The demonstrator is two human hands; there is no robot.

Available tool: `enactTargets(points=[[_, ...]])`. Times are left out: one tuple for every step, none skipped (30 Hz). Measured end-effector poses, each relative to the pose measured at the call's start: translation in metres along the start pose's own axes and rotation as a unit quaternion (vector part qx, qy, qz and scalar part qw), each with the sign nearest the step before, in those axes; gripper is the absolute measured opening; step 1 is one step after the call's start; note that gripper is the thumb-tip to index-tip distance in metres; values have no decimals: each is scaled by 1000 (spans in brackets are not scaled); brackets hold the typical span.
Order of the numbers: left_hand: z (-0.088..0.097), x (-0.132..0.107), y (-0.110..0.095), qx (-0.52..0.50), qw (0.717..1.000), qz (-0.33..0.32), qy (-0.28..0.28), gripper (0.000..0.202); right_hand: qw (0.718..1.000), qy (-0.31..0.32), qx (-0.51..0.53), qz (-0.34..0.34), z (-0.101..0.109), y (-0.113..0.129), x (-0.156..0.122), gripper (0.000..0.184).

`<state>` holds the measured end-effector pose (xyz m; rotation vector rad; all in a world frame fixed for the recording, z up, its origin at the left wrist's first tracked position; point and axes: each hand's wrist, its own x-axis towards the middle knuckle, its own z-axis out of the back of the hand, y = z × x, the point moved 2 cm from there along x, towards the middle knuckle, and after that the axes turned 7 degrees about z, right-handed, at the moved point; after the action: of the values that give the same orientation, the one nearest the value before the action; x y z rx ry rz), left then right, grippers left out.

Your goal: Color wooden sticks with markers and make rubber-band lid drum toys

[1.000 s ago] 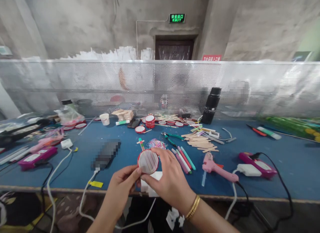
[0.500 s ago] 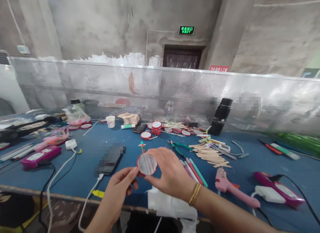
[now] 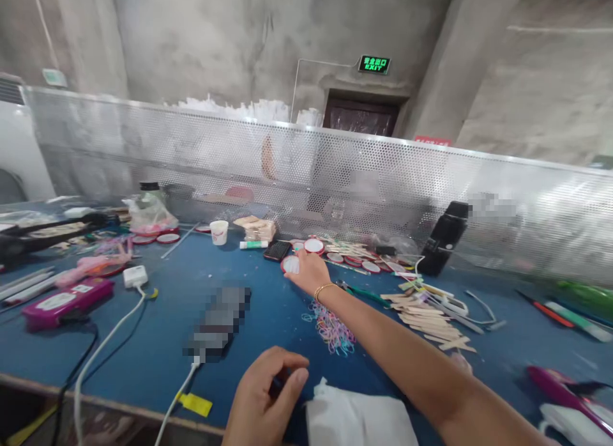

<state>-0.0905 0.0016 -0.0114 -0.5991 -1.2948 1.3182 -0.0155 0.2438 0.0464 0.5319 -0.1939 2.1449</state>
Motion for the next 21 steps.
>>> enactTargets(points=[[1, 0, 2, 0, 1000, -4, 0, 24, 1000, 7, -7, -4, -5, 0, 5, 62], [3, 0, 3, -1, 1000, -8, 3, 24, 1000, 12, -12, -8, -9, 0, 9, 62], [4, 1, 3, -2, 1000, -12, 7, 23, 1000, 16, -17, -11, -13, 0, 12, 62], [6, 1, 2, -3, 1000, -15, 13, 23, 999, 20, -22, -15, -16, 0, 15, 62], [7, 1, 1, -4, 1000, -19, 21, 22, 999, 24, -25, -18, -18, 0, 17, 61], [8, 1, 0, -4, 999, -22, 27, 21, 999, 27, -28, -21, -20, -1, 19, 61], [9, 1, -1, -4, 999, -25, 31, 21, 999, 31, -30, -24, -22, -1, 21, 61], [10, 1, -1, -4, 999, -26, 32, 20, 999, 34, -31, -27, -24, -1, 23, 61], [10, 1, -2, -3, 999, -27, 32, 21, 998, 37, -32, -29, -25, -2, 24, 61], [10, 1, -2, -3, 999, -26, 33, 21, 998, 40, -33, -32, -27, -2, 25, 60], [10, 1, -2, -2, 999, -24, 35, 21, 998, 44, -34, -34, -27, -1, 26, 60], [10, 1, -2, -2, 999, -20, 37, 21, 998, 47, -34, -35, -27, -1, 26, 60], [9, 1, -2, -2, 999, -16, 38, 21, 998, 51, -34, -34, -26, 0, 26, 59], [9, 1, -1, -2, 999, -13, 39, 21, 998, 53, -33, -32, -25, 1, 26, 59], [9, 1, -1, -3, 999, -11, 40, 21, 998, 53, -32, -27, -22, 1, 24, 58], [9, 1, -1, -2, 999, -8, 42, 21, 998, 50, -30, -20, -18, 2, 23, 57], [9, 1, 0, -2, 999, -5, 42, 22, 999, 45, -28, -12, -14, 3, 20, 55], [9, 1, 0, -1, 999, -2, 41, 22, 999, 38, -25, -4, -9, 3, 17, 52], [9, 1, 0, -1, 999, 2, 40, 22, 999, 30, -21, 1, -4, 3, 13, 47], [9, 0, -1, 0, 999, 7, 40, 23, 1000, 23, -18, 1, 1, 2, 9, 41], [9, 0, -1, 0, 999, 11, 40, 23, 1000, 19, -14, -3, 5, 1, 4, 37]])
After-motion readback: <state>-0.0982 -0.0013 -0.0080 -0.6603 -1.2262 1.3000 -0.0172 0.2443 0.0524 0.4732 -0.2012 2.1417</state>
